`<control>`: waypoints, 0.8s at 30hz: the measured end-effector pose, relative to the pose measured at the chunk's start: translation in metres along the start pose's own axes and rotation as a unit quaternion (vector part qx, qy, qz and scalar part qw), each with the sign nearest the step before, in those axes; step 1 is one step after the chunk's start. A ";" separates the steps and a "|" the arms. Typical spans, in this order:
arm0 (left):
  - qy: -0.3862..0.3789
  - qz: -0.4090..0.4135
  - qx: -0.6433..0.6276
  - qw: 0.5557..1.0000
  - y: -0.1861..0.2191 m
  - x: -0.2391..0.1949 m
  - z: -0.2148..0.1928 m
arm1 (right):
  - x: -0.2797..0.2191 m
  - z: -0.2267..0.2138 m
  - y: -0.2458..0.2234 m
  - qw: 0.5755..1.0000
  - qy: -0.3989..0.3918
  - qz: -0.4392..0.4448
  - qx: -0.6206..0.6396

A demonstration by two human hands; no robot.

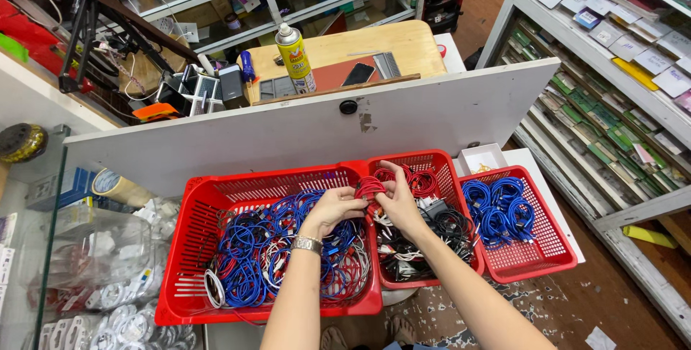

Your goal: The person sorts tangled cables from a mixed basket into separate red baskets by color and type. They untangle, coil, and place blue, red, white, and black cables into their respective containers.

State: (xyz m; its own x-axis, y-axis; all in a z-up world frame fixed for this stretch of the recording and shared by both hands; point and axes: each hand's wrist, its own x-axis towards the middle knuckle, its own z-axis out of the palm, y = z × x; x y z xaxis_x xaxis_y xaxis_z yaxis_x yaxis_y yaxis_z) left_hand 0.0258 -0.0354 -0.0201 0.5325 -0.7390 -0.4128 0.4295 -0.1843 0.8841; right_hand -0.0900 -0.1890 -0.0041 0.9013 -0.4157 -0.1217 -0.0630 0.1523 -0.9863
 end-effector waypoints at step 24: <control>0.047 0.142 0.299 0.942 -0.004 0.085 0.075 | 0.024 -0.088 0.043 0.993 0.073 0.000 0.095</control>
State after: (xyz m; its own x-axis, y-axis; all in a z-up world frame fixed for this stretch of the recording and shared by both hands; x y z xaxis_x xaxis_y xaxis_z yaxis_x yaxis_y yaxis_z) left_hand 0.0150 -0.1462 -0.0428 0.6375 -0.7587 -0.1339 -0.2132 -0.3408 0.9156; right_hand -0.1091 -0.2713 -0.0587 0.8290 -0.5390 -0.1492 0.0318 0.3117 -0.9497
